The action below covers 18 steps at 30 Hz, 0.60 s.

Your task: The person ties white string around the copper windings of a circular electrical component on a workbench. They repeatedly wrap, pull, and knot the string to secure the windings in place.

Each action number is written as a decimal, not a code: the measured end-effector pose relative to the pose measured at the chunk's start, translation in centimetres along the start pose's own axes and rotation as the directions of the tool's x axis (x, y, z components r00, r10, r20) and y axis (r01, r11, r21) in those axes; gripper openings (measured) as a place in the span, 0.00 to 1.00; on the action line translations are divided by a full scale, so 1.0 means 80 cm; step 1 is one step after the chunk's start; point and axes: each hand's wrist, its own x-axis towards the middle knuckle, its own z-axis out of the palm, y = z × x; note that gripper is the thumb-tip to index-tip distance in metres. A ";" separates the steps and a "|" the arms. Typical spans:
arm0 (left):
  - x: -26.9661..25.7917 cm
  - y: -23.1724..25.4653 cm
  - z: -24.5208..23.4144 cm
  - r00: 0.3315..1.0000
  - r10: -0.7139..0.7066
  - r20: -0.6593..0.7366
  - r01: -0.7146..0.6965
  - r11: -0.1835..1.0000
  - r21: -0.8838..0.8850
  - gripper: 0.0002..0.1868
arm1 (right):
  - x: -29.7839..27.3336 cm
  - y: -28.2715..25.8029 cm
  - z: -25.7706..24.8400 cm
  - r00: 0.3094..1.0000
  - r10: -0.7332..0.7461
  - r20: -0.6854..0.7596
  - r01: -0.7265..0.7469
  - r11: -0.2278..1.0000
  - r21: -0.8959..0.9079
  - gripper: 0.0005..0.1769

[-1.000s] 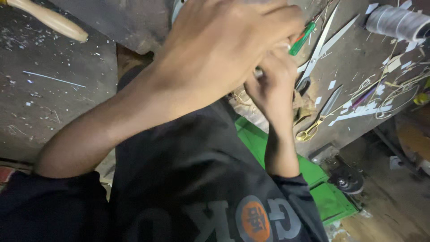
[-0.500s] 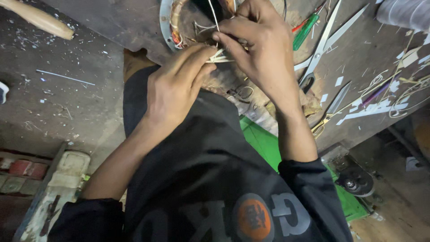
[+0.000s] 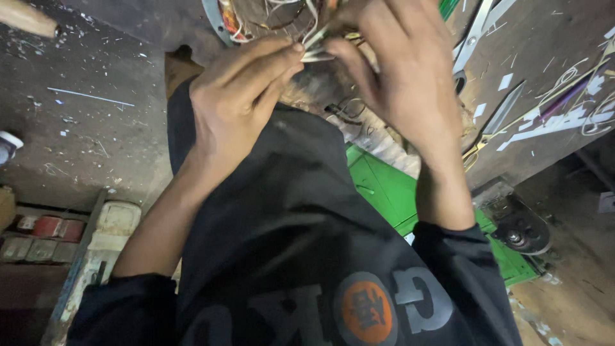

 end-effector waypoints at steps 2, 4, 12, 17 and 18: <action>-0.001 -0.002 0.000 1.000 0.015 -0.011 -0.015 0.999 -0.048 0.15 | -0.009 0.001 -0.008 0.998 -0.014 0.062 0.018 0.998 -0.066 0.11; -0.002 -0.006 0.002 0.999 0.026 -0.021 -0.028 0.997 -0.076 0.15 | -0.013 0.007 -0.008 0.991 -0.017 0.133 0.031 0.994 -0.105 0.14; -0.002 -0.007 0.004 0.998 0.036 -0.042 -0.042 0.988 -0.148 0.11 | -0.016 0.048 0.012 0.965 0.010 0.261 -0.094 0.945 0.312 0.14; -0.003 -0.008 0.006 0.995 0.066 -0.074 -0.076 0.987 -0.142 0.11 | -0.022 0.038 0.014 0.993 -0.046 0.112 0.009 0.952 0.307 0.09; -0.002 -0.010 0.008 0.992 0.095 -0.085 -0.104 0.989 -0.109 0.11 | -0.022 0.035 0.011 0.994 -0.071 0.086 0.045 0.962 0.271 0.09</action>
